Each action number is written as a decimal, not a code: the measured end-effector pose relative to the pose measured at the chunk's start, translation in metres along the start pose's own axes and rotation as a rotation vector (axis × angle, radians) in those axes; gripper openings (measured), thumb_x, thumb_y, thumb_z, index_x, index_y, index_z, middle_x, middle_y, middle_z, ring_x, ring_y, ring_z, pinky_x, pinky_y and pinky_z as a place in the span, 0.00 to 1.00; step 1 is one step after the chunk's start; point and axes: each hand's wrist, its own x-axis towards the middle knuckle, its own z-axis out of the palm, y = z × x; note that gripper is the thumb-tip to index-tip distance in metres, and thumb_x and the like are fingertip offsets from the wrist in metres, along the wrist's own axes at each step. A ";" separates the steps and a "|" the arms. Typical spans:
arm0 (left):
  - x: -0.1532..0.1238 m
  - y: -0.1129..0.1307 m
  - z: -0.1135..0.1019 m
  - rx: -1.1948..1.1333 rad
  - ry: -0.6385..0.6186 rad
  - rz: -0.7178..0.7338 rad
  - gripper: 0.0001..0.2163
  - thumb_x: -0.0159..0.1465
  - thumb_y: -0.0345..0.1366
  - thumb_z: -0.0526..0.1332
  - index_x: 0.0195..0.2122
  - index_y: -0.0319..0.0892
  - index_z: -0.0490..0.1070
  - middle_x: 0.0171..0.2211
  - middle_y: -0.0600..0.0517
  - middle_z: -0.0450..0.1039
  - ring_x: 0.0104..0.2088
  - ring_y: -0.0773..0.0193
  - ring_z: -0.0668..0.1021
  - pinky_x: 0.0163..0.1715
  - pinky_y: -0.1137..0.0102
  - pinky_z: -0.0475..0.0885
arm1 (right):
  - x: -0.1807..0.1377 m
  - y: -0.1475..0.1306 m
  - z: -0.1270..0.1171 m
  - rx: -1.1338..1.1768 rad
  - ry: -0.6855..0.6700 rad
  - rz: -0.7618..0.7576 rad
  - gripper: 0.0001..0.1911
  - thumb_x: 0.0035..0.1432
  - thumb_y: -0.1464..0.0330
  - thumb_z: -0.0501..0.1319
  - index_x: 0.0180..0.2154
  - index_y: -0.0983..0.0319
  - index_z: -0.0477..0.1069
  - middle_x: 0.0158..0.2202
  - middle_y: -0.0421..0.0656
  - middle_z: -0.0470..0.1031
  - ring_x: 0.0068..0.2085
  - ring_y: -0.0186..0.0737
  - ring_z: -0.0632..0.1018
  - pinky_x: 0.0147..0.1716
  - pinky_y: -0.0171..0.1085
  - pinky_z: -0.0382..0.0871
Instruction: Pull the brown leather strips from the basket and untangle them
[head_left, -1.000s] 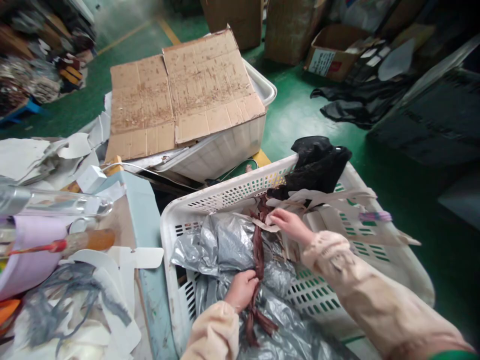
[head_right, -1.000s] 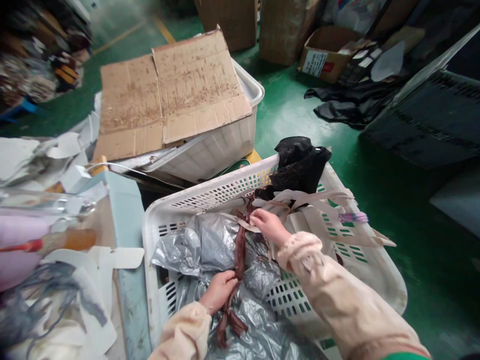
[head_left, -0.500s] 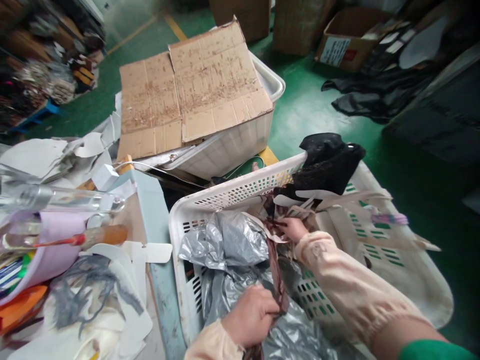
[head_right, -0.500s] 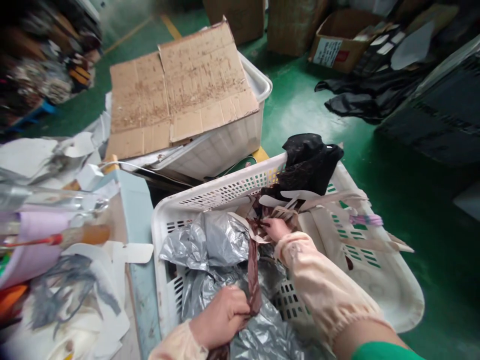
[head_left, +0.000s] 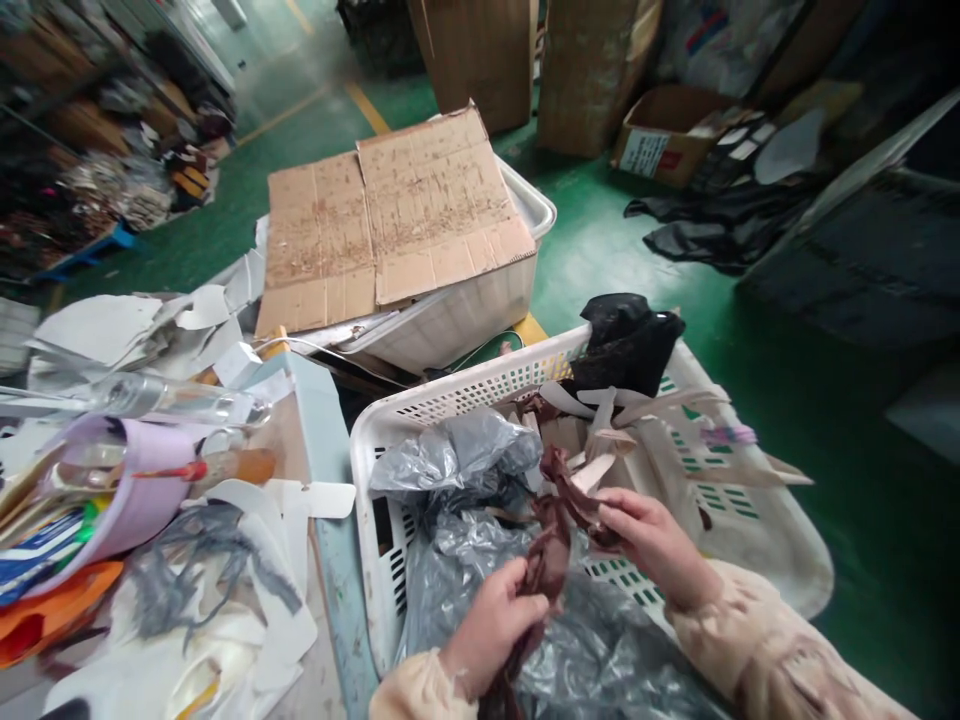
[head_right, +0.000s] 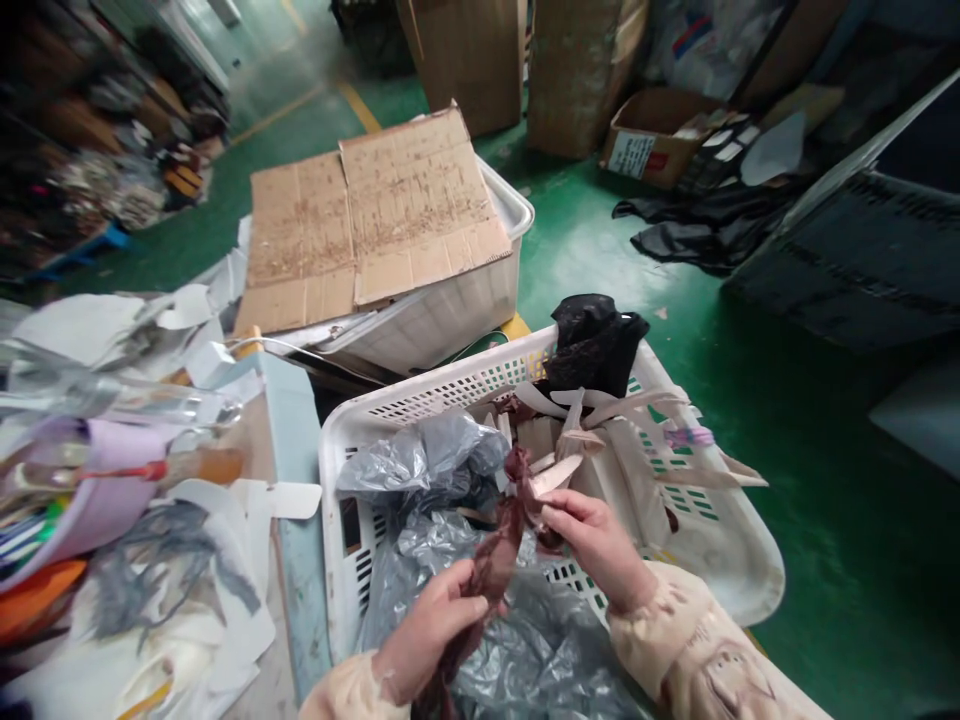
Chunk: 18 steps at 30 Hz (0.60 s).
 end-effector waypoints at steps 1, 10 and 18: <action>-0.003 0.002 0.002 -0.201 -0.015 0.010 0.13 0.61 0.40 0.59 0.44 0.39 0.71 0.38 0.48 0.74 0.37 0.62 0.74 0.40 0.69 0.66 | -0.012 -0.009 0.010 0.004 -0.094 -0.024 0.14 0.53 0.59 0.67 0.34 0.64 0.76 0.31 0.43 0.75 0.26 0.32 0.73 0.24 0.31 0.68; -0.045 0.045 0.020 -0.452 -0.073 0.134 0.16 0.55 0.32 0.68 0.44 0.38 0.73 0.38 0.48 0.75 0.36 0.65 0.76 0.39 0.72 0.68 | -0.084 -0.069 0.109 -0.220 -0.836 -0.472 0.09 0.58 0.70 0.61 0.38 0.67 0.79 0.30 0.49 0.79 0.35 0.36 0.78 0.38 0.31 0.72; -0.139 0.088 -0.001 -0.445 0.131 0.193 0.10 0.50 0.31 0.70 0.36 0.41 0.77 0.35 0.49 0.78 0.35 0.60 0.80 0.38 0.70 0.74 | -0.090 -0.068 0.082 -0.395 -0.324 -0.501 0.24 0.59 0.66 0.61 0.57 0.58 0.64 0.51 0.49 0.71 0.42 0.37 0.77 0.41 0.36 0.73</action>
